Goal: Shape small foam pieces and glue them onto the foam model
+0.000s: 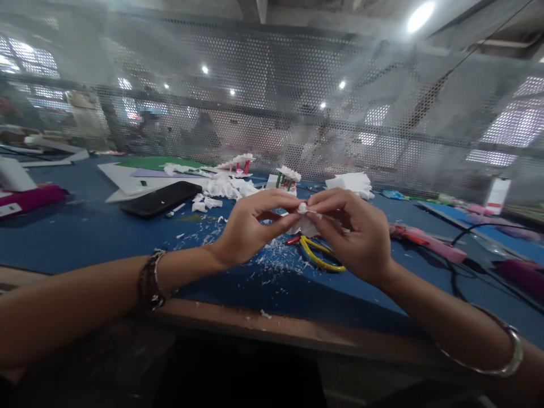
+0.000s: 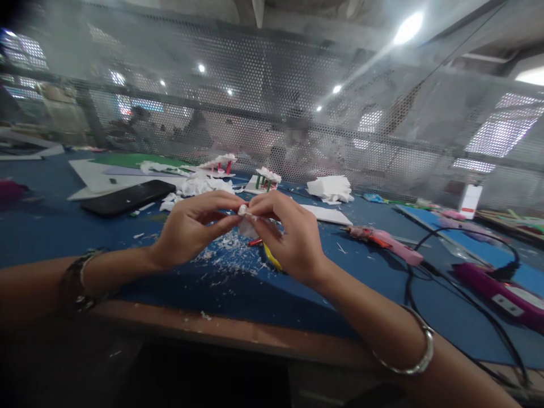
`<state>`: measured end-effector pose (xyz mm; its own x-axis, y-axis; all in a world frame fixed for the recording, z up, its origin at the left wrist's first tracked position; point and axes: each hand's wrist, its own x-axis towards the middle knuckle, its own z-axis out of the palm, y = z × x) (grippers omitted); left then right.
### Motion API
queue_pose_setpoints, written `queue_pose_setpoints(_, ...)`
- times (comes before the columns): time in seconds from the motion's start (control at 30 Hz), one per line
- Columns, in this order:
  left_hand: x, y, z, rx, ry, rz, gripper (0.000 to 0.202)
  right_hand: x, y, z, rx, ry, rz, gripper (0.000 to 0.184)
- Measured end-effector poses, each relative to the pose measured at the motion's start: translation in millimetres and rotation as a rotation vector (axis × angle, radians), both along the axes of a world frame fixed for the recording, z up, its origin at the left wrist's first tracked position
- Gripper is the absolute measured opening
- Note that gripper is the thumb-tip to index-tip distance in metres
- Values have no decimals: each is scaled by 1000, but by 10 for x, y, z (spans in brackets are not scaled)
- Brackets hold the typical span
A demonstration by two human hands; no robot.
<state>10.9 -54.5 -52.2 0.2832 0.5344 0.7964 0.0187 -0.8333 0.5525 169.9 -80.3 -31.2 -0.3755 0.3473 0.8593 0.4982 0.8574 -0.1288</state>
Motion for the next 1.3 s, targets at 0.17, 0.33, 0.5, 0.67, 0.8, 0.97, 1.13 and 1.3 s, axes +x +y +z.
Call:
queue_pose_setpoints(0.17,1,5,33,-64,-1,-49,10,-12,-2,12,45,-32,-2,9)
queue_pose_setpoints(0.33,-1,69,86,-187,-73,-139,11,-4,1,40,-23,-34,32,8)
queue_pose_setpoints(0.5,5,80,95,-300,-131,-264,12,16,14,59,-142,18,113,8)
queue_pose_setpoints(0.67,0,67,97,-438,-130,-386,14,14,24,75,-295,95,238,9)
queue_pose_setpoints(0.8,-13,94,94,-410,-87,-434,14,10,40,74,-328,100,286,8)
queue_pose_setpoints(0.97,-14,57,96,-183,27,-224,9,19,57,62,-286,66,269,8)
queue_pose_setpoints(1.13,-42,12,96,116,144,-40,16,24,57,60,-238,51,231,10)
queue_pose_setpoints(1.3,-68,34,106,220,218,-9,14,28,60,60,-221,40,228,12)
